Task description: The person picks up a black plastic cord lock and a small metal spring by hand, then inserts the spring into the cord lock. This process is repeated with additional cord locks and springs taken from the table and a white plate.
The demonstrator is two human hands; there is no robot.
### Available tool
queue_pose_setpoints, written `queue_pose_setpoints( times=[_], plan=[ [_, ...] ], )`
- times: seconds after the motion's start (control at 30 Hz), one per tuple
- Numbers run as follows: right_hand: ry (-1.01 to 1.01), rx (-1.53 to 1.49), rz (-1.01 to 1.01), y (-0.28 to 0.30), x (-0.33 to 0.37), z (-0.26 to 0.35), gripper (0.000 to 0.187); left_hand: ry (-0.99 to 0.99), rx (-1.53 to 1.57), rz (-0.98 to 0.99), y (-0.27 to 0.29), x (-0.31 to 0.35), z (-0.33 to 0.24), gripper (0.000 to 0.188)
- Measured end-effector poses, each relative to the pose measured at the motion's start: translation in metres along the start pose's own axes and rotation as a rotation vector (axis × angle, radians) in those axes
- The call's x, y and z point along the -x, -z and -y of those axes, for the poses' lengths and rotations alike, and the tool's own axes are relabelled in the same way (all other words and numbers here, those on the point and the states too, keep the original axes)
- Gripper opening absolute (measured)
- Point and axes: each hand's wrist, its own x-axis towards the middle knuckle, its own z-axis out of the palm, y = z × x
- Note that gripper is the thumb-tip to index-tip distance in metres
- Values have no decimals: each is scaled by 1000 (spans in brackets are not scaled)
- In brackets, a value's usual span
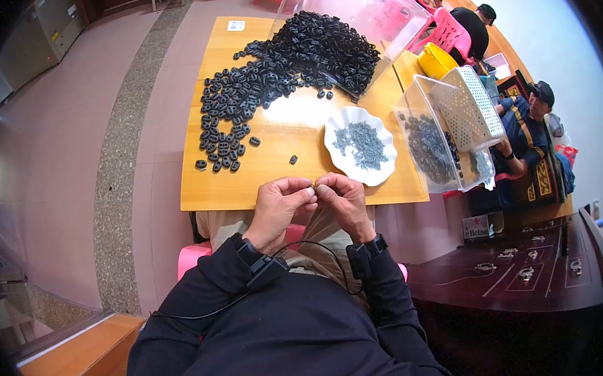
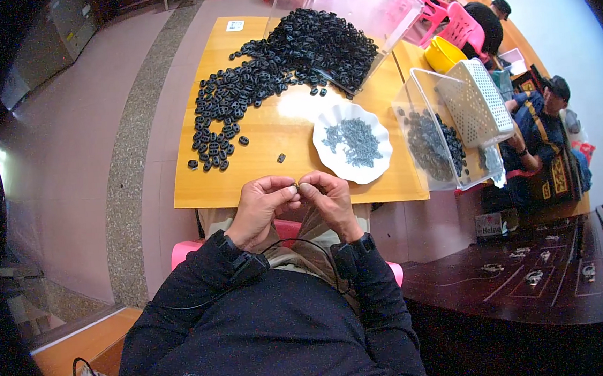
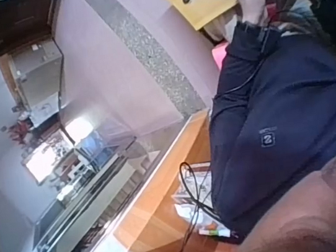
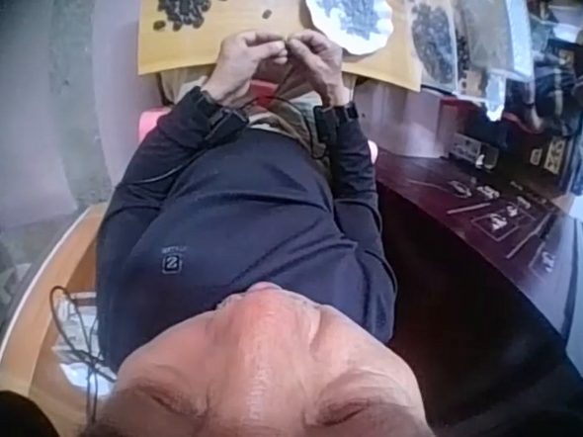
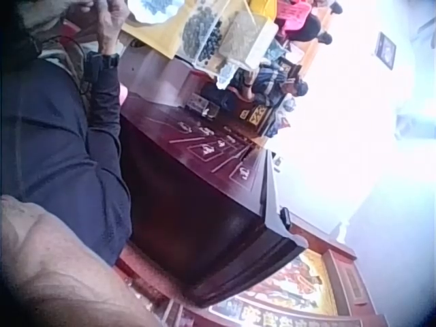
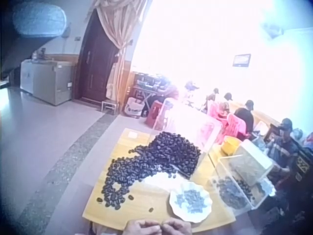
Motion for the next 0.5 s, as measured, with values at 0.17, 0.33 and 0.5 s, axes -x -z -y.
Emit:
queue_pose_setpoints(
  times=[0.17, 0.33, 0.5],
  plan=[
    [28, 53, 4, 0, 0, 0, 7, 2, -7, -4, 0, 0, 0, 16],
    [58, 58, 39, 1, -1, 5, 7, -34, -57, 4, -1, 1, 0, 15],
    [49, 33, 58, 1, -1, 10, 8, -59, -54, 22, 2, -1, 4, 14]
  ],
)
